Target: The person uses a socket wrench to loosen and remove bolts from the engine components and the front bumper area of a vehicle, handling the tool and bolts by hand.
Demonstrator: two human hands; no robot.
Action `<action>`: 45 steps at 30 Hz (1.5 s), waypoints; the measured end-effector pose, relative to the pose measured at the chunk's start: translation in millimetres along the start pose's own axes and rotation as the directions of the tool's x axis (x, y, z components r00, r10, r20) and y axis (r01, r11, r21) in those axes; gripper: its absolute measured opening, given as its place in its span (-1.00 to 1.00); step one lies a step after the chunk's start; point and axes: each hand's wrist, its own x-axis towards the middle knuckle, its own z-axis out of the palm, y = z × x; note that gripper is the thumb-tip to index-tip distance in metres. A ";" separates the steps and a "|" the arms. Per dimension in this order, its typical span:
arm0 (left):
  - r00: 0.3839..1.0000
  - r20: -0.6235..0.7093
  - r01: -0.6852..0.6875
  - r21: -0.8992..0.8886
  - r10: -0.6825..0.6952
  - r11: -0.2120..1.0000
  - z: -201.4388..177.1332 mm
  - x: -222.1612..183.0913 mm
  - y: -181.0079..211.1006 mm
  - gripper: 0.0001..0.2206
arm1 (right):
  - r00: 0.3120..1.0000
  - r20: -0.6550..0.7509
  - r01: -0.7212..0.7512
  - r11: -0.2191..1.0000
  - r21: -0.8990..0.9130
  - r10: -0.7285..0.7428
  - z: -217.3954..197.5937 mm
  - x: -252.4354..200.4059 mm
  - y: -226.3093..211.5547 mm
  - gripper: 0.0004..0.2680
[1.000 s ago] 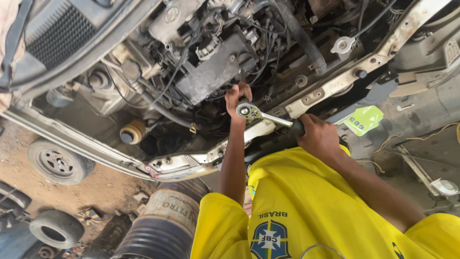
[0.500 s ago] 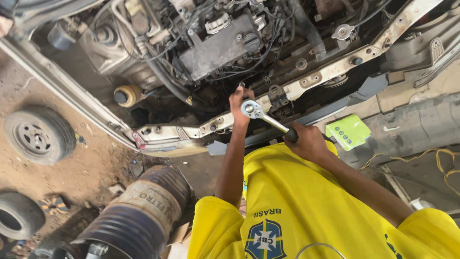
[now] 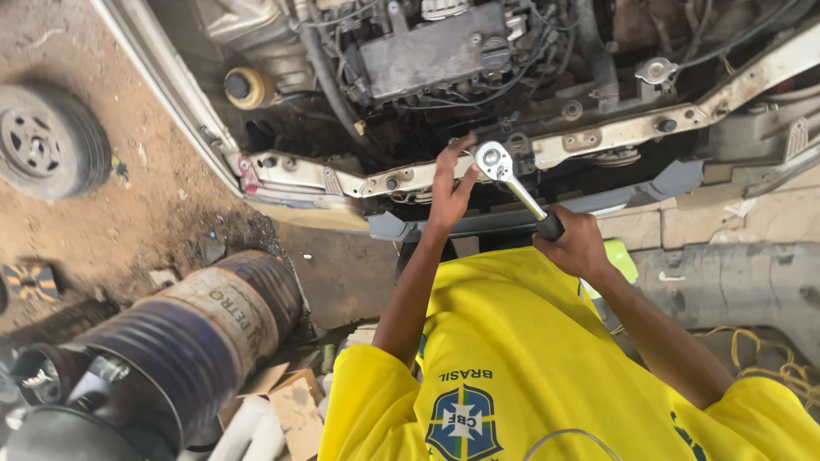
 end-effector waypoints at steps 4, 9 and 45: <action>0.941 -0.064 0.327 -0.070 -0.331 0.943 -22.8 -24.4 -29.1 -0.51 | 0.998 0.029 0.060 0.998 0.010 -0.061 10.0 18.2 -16.4 -0.77; 0.903 0.048 0.429 -0.115 -0.427 0.896 -58.6 -67.0 -60.7 -0.75 | 0.993 -0.005 0.115 0.991 0.074 -0.115 40.6 46.1 -48.0 -0.75; 0.908 -0.043 0.414 -0.047 -0.416 0.909 -214.7 -37.8 -160.6 -0.63 | 0.965 -0.213 0.108 0.971 -0.214 -0.154 244.5 139.9 -88.0 -0.81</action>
